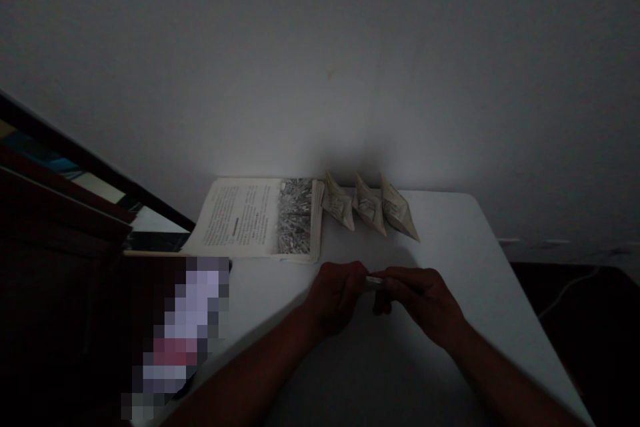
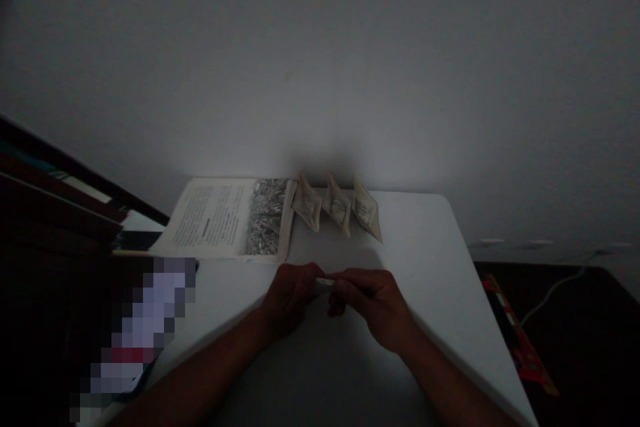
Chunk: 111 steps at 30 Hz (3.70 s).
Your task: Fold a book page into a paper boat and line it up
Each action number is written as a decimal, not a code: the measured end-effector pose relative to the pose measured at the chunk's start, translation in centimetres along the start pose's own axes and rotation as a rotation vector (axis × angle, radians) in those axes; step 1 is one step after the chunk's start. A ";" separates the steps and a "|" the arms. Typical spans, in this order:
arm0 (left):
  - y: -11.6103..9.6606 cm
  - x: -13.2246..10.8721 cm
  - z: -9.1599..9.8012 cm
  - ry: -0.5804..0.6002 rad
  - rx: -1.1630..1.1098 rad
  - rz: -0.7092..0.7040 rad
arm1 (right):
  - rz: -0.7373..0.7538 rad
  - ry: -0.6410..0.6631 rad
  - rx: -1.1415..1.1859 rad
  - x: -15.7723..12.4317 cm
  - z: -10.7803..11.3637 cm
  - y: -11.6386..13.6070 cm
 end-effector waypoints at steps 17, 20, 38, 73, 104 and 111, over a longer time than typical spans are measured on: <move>0.2 -0.1 -0.1 -0.007 0.123 0.074 | -0.013 -0.077 0.053 -0.2 0.7 -0.4; 0.0 -0.2 -0.1 0.015 0.147 0.062 | 0.000 -0.079 -0.045 -0.1 1.0 0.1; 0.9 0.3 -1.7 0.362 -0.079 0.277 | -0.181 -0.043 -0.046 -1.0 1.3 -1.7; 2.2 -0.6 -3.2 0.573 -0.385 0.445 | -0.154 0.228 -0.138 -0.7 0.1 -1.4; 2.4 -0.5 -3.4 0.501 -0.355 0.443 | -0.144 0.159 -0.130 -0.8 0.4 -1.7; 2.9 -0.4 -3.3 0.448 -0.526 0.479 | -0.160 0.111 -0.034 -0.9 0.4 -1.8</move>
Point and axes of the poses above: each hand's wrist, its own x-axis towards the middle knuckle, its own z-axis out of the back of the hand, y = z × x, the point moved 7 cm from there along x, towards the middle knuckle, and after that the axes turned 15 degrees about z, right-handed, at the moved point
